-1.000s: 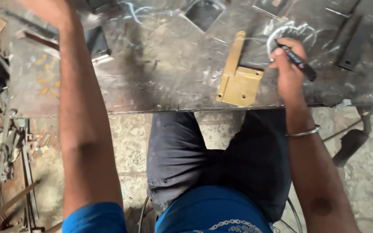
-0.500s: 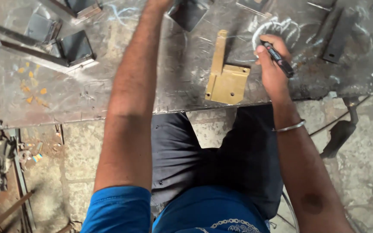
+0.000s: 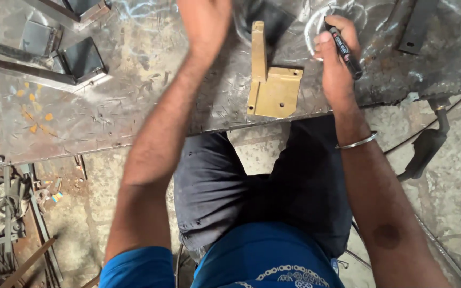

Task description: The person marks layout lines on small metal bracket pieces at a workbench. They hold each metal piece against a wooden guide block and use a marker to draw lines along the edge, repositioning the pieces repeatedly to mark different edges.

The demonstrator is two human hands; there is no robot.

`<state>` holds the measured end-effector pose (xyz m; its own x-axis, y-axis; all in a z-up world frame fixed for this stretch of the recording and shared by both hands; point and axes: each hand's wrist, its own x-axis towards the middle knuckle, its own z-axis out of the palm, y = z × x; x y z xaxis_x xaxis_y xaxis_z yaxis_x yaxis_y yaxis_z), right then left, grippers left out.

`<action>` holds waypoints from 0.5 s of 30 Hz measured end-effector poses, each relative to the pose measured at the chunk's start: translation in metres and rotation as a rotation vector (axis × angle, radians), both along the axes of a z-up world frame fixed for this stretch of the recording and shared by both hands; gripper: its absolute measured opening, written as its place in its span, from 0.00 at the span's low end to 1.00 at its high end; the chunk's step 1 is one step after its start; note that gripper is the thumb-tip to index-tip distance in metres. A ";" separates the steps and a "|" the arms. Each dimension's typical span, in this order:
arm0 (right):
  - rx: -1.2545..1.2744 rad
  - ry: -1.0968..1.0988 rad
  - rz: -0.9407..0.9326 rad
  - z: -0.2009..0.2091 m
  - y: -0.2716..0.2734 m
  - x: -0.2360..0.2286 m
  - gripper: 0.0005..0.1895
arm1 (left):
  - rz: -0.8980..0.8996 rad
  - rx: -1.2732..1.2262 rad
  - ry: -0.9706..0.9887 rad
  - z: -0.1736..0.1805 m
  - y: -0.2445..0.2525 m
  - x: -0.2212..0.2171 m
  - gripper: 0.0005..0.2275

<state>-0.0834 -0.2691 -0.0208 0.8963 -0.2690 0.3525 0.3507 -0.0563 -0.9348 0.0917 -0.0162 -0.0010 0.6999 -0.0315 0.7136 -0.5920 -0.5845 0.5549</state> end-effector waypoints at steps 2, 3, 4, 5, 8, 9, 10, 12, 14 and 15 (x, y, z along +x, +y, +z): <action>-0.007 -0.007 -0.026 0.006 0.001 0.000 0.16 | 0.016 -0.033 -0.005 0.017 -0.017 -0.021 0.15; -0.010 -0.009 -0.047 0.007 0.001 -0.001 0.16 | 0.037 -0.062 -0.006 0.024 -0.026 -0.032 0.17; -0.009 0.003 -0.057 0.006 0.002 -0.004 0.16 | 0.028 -0.061 0.007 0.022 -0.027 -0.039 0.17; -0.074 -0.051 -0.036 0.005 0.002 -0.006 0.17 | 0.022 -0.061 0.133 0.021 -0.027 -0.046 0.18; -0.206 -0.098 -0.015 0.012 0.002 -0.002 0.18 | -0.138 -0.130 0.301 0.025 -0.013 -0.048 0.18; -0.269 -0.071 -0.008 0.013 0.004 -0.003 0.18 | -0.283 -0.197 0.363 0.025 -0.003 -0.051 0.18; -0.268 -0.070 -0.007 0.012 0.004 -0.001 0.18 | -0.282 -0.197 0.364 0.015 0.002 -0.049 0.18; -0.571 -0.108 -0.010 0.008 0.005 0.002 0.17 | -0.499 -0.097 0.502 -0.005 0.014 -0.047 0.27; -0.681 -0.132 -0.008 0.016 0.008 0.004 0.17 | -0.538 -0.147 0.608 -0.009 0.009 -0.062 0.31; -0.790 -0.158 -0.010 0.020 0.008 0.006 0.18 | -0.579 -0.195 0.710 -0.010 0.005 -0.068 0.39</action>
